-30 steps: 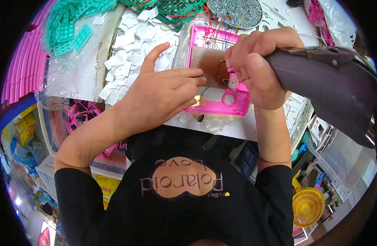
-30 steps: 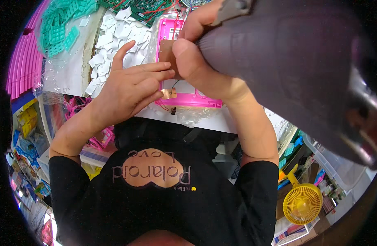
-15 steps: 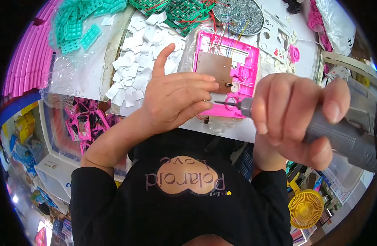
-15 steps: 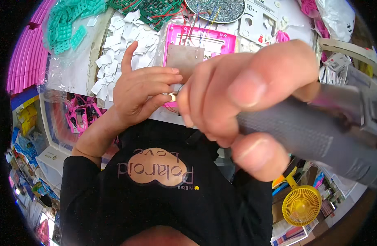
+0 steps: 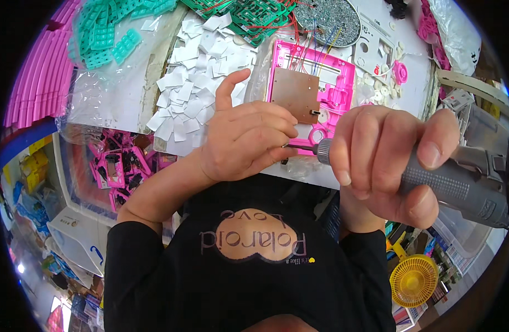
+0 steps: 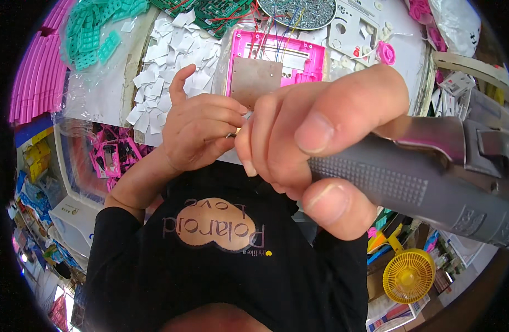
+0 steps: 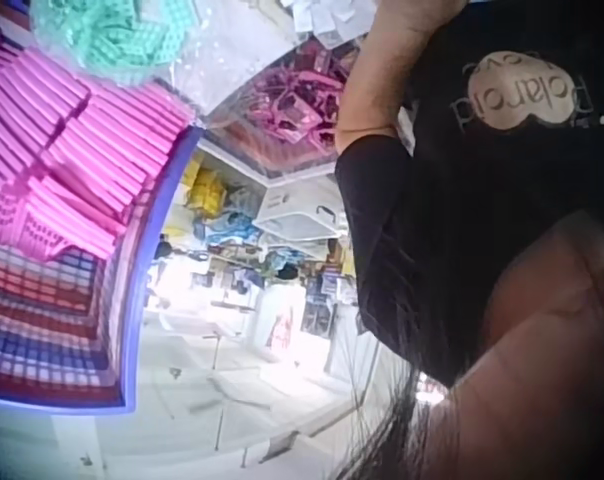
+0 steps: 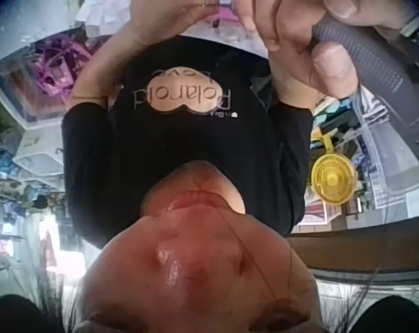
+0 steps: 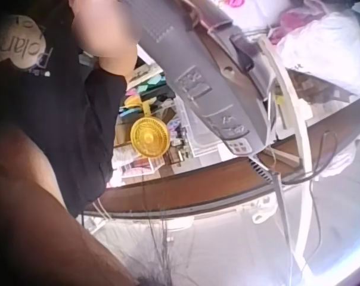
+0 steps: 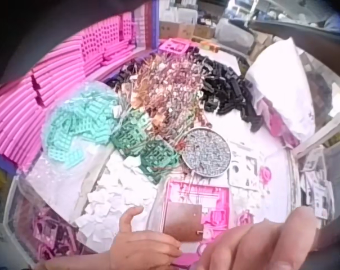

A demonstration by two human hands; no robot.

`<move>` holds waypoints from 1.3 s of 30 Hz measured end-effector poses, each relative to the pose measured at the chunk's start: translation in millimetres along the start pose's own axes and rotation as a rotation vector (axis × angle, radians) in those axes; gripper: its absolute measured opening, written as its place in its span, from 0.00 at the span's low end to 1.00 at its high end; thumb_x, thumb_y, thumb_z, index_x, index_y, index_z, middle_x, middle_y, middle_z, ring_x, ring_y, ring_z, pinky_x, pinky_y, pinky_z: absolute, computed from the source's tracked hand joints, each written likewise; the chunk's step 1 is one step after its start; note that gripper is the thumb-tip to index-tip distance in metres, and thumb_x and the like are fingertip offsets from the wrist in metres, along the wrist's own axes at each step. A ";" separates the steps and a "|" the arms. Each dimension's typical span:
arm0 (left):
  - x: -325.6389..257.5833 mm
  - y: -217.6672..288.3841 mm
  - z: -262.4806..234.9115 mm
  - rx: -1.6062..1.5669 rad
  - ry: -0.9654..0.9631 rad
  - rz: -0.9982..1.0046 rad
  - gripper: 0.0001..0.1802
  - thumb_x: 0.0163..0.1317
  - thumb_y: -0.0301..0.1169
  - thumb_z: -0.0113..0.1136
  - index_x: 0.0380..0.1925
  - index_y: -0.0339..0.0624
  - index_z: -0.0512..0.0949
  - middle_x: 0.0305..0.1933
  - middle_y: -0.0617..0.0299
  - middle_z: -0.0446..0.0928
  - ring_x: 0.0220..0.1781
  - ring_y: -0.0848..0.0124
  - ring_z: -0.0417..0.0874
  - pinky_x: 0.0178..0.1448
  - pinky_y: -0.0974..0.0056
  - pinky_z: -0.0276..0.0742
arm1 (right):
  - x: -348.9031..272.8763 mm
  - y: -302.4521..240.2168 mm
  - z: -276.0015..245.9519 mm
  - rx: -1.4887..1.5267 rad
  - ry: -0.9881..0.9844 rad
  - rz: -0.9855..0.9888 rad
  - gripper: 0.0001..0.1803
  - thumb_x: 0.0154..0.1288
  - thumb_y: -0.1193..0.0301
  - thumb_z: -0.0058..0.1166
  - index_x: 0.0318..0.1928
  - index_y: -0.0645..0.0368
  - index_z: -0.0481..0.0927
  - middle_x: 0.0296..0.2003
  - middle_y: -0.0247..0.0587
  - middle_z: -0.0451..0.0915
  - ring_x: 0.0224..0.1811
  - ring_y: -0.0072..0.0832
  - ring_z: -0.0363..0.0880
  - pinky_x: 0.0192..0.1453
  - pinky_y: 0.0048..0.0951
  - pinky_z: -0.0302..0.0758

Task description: Assembling a pink electronic toy by installing a circuit board and securing it with an electric screwdriver.

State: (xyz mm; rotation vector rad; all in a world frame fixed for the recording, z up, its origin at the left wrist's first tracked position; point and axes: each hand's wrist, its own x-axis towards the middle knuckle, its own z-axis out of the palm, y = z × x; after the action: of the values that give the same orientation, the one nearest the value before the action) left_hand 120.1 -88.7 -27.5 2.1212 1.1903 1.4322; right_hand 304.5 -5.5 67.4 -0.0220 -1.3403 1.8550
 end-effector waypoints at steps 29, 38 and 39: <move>-0.9 -2.3 -5.7 0.180 -0.104 -0.212 0.10 0.55 0.29 0.73 0.37 0.55 0.84 0.38 0.74 0.84 0.42 0.71 0.82 0.66 0.47 0.55 | 6.5 14.8 -7.8 -0.258 -0.014 -0.013 0.19 0.70 0.64 0.60 0.53 0.54 0.68 0.20 0.30 0.71 0.18 0.23 0.66 0.22 0.29 0.68; 3.6 1.8 -1.8 0.194 -0.059 -0.165 0.10 0.48 0.32 0.76 0.29 0.53 0.83 0.32 0.74 0.79 0.42 0.72 0.80 0.65 0.45 0.56 | 4.2 18.0 1.3 -0.231 -0.042 -0.041 0.17 0.68 0.66 0.57 0.52 0.53 0.66 0.20 0.28 0.70 0.16 0.22 0.65 0.20 0.28 0.68; 3.2 1.4 -1.8 0.217 -0.050 -0.156 0.10 0.47 0.32 0.76 0.29 0.53 0.83 0.32 0.74 0.79 0.41 0.72 0.80 0.65 0.45 0.56 | 3.8 19.4 1.3 -0.230 -0.033 -0.030 0.17 0.68 0.66 0.57 0.52 0.53 0.66 0.20 0.28 0.69 0.17 0.22 0.65 0.20 0.28 0.67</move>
State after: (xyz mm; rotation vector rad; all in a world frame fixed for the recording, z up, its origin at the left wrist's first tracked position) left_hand 119.6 -87.4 -23.9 2.1331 1.5148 1.2238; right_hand 289.8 -5.8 54.2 -0.0912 -1.5629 1.6744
